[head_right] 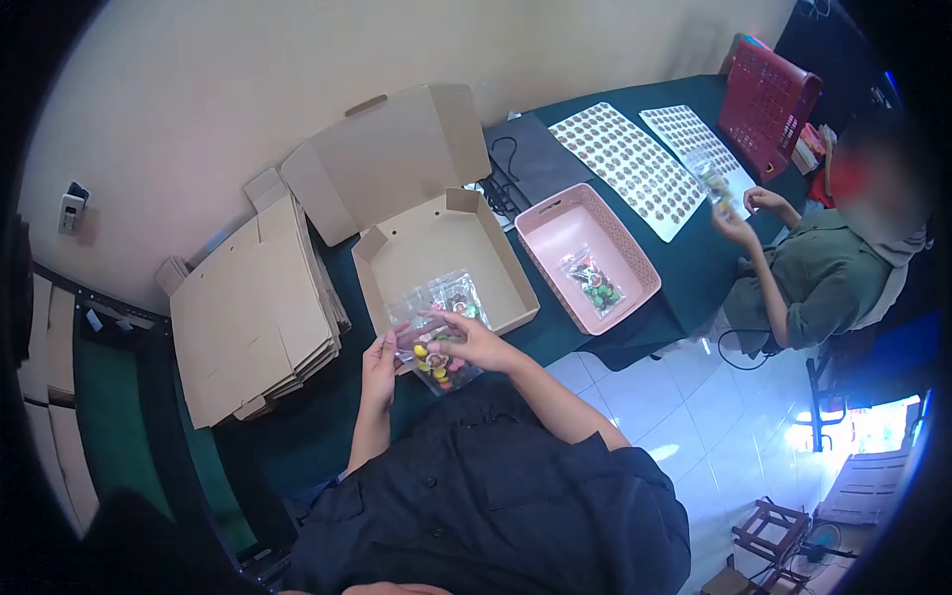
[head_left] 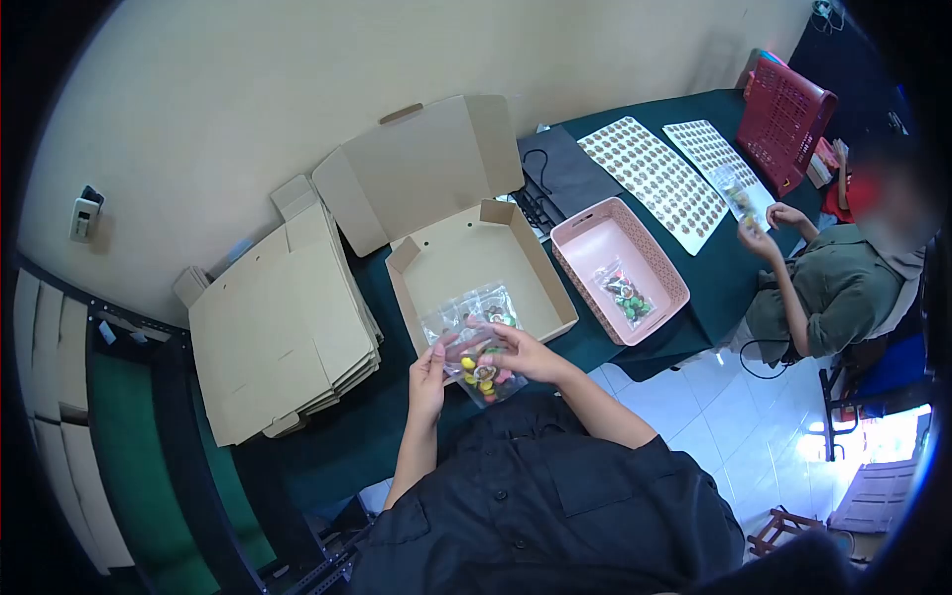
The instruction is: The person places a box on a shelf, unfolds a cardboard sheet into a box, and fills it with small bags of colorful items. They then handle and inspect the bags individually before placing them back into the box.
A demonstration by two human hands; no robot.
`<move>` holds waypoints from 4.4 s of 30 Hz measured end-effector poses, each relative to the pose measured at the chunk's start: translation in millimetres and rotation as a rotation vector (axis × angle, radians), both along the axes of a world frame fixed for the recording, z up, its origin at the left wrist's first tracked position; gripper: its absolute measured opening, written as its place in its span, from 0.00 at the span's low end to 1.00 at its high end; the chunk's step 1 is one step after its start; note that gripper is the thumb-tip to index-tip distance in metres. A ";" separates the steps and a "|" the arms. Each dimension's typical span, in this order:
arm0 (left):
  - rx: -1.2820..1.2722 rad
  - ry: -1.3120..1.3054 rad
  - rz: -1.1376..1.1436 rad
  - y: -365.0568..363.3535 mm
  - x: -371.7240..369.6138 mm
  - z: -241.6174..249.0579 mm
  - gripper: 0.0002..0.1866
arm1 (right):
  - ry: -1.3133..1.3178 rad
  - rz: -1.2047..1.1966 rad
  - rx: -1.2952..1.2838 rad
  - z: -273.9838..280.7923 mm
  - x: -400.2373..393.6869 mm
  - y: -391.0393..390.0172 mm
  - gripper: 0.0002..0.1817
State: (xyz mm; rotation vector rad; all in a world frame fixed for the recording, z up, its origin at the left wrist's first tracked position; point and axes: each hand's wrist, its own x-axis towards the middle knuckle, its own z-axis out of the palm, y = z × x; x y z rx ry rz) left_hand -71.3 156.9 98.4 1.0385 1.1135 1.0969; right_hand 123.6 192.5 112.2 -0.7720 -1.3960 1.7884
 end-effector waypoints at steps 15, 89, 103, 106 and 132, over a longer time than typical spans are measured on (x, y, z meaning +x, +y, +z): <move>-0.207 -0.002 0.055 24.3 -9.9 -47.2 0.20 | -1.058 -0.757 0.483 -71.4 50.3 79.3 0.16; 0.042 -0.220 0.197 12.9 23.5 7.5 0.18 | -0.098 -0.007 -0.012 5.7 -39.0 24.1 0.24; 0.041 -0.248 0.156 9.8 28.9 20.3 0.21 | -0.039 0.027 -0.252 20.6 -27.5 21.7 0.22; 0.057 -0.113 0.184 8.7 26.9 3.9 0.23 | -0.059 0.046 -0.219 7.9 -26.1 22.4 0.22; 0.051 0.098 -0.028 1.8 23.4 39.7 0.18 | 0.099 -0.116 -0.391 21.4 -31.1 10.2 0.16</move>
